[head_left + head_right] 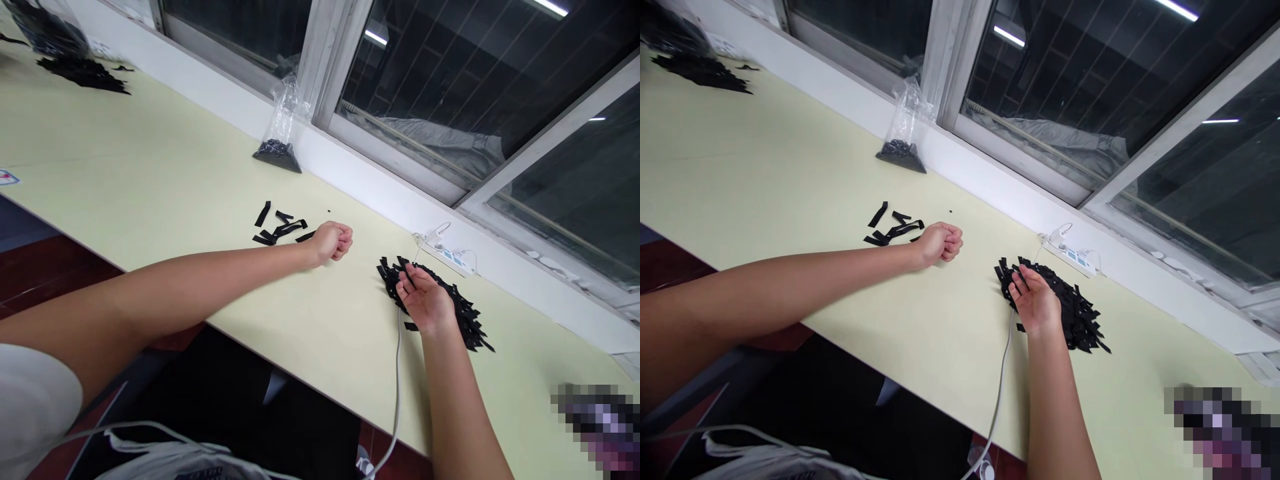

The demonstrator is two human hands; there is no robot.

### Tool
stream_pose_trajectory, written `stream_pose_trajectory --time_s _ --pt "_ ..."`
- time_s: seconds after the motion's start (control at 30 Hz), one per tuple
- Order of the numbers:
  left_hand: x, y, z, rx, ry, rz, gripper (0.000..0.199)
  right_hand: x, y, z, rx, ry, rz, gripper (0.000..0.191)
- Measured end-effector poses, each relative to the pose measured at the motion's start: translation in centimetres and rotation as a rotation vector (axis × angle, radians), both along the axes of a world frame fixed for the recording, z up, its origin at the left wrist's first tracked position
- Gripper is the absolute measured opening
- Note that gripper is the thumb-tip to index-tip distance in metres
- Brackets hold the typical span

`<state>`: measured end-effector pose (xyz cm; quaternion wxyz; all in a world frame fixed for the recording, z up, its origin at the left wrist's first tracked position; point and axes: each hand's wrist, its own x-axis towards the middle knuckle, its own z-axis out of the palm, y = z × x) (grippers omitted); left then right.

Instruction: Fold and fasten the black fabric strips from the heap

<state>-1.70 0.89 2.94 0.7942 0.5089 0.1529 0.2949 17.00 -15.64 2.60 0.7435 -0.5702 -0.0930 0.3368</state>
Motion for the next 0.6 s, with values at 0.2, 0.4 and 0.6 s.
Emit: stream_pose_trajectory --time_s 0.2,0.4,0.6 --pt "0.1 -1.5 -1.0 0.207 0.138 -0.093 0.015 0.6 -0.9 0.5 -0.057 0.081 -0.055 0.018" --pt "-1.5 0.1 0.1 0.972 0.329 -0.022 0.010 0.5 -1.0 0.8 -0.027 0.004 0.039 0.021" --pt "-3.8 5.2 1.4 1.336 0.985 0.201 0.025 -0.9 -0.2 -0.1 -0.076 -0.159 0.118 0.019"
